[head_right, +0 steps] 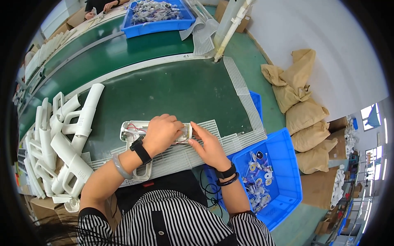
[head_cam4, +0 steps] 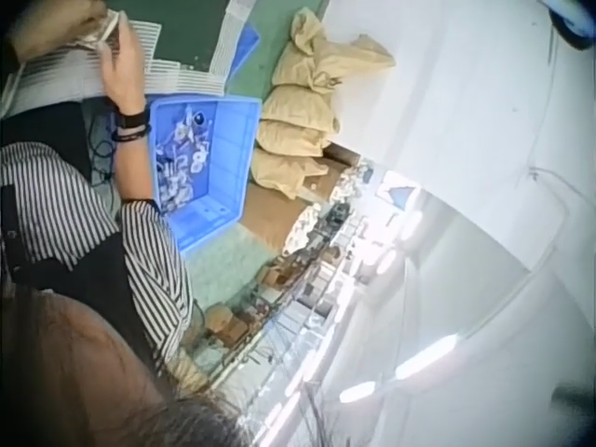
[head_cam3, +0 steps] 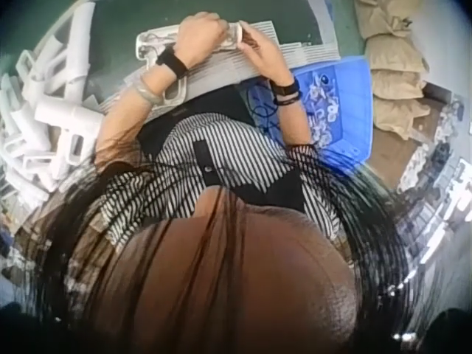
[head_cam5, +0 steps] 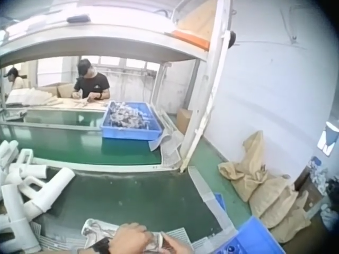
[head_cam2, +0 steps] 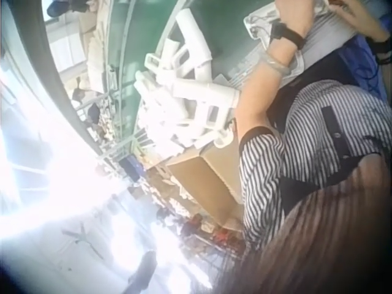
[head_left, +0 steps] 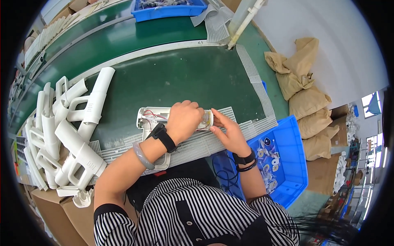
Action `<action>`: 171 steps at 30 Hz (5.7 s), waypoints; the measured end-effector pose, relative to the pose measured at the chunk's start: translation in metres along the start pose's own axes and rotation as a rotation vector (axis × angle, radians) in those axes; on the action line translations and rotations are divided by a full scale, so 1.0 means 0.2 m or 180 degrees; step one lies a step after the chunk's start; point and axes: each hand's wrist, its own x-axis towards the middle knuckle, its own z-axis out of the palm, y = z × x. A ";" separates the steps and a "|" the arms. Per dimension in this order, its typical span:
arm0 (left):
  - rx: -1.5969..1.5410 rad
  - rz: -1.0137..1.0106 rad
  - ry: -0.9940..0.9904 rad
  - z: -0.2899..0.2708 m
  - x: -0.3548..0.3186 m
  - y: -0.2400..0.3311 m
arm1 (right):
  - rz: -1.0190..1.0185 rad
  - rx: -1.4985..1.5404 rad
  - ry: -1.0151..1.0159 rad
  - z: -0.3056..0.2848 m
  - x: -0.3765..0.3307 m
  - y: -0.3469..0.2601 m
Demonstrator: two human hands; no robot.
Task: Assembling the internal motor, wiring, and plastic housing of a handheld sprayer device on a factory line.
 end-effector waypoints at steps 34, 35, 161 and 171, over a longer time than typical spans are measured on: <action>0.0619 -0.0420 0.0129 -0.32 -0.50 -0.10 | -0.1270 -0.1921 -0.0381 0.02 0.15 -0.06; 0.0644 -0.0401 0.0118 -0.32 -0.51 -0.11 | -0.1277 -0.1877 -0.0372 0.02 0.16 -0.06; 0.1235 0.0082 0.0240 -0.03 -0.21 0.22 | -0.1074 -0.1353 0.0039 0.08 0.10 0.02; -0.0570 -0.0765 -0.0158 -0.43 -0.51 0.29 | -0.1235 -0.1298 -0.0111 -0.11 0.06 -0.09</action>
